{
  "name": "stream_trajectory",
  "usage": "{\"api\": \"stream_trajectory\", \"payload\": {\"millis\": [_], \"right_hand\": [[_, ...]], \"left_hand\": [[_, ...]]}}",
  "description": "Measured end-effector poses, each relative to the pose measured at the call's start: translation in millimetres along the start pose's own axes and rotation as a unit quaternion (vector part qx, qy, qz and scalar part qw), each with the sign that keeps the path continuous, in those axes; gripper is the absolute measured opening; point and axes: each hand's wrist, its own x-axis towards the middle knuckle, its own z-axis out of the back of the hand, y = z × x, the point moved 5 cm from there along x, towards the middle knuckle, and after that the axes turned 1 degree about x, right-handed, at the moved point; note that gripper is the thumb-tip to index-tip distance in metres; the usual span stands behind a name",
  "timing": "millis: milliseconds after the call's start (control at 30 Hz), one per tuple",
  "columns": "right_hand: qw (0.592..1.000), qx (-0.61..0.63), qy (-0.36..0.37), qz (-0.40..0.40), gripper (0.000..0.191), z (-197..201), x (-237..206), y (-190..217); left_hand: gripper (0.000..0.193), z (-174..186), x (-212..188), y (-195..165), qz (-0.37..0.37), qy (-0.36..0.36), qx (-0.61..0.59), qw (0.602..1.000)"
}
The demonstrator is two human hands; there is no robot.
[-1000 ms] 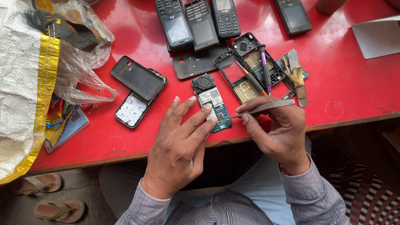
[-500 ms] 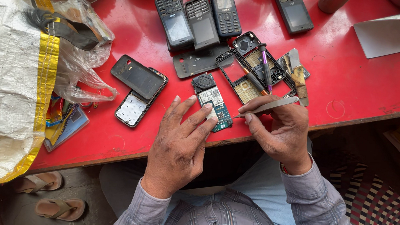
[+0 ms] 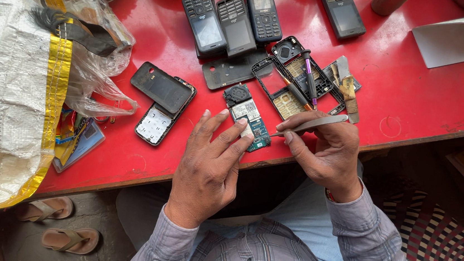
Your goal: The person works on the disassembled motherboard of a feature phone on a red workbench, using a flat metal pry tool to lift and adjust components on the board. They then fit the board into the phone housing, attach the front frame, and press the keypad and cover into place to reassemble the phone.
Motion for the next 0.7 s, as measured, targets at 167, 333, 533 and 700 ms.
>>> {"api": "stream_trajectory", "payload": {"millis": [167, 333, 533, 700], "right_hand": [[0.999, -0.030, 0.011, 0.002, 0.016, -0.4, 0.1, 1.1], [0.998, -0.055, -0.005, -0.009, 0.014, -1.7, 1.0, -1.2], [0.999, -0.036, 0.001, -0.005, 0.015, -0.7, 0.2, -0.4], [0.999, -0.038, -0.006, -0.004, 0.014, 1.9, -1.6, 0.5]], "left_hand": [[0.045, -0.8, 0.2, 0.0, 0.002, 0.000, -0.006, 1.000], [0.047, -0.9, -0.1, 0.2, -0.002, 0.003, 0.004, 1.000], [0.047, -0.5, 0.6, 0.7, 0.000, 0.003, 0.002, 1.000], [0.048, -1.3, -0.3, 1.4, 0.000, 0.005, 0.001, 1.000]]}}
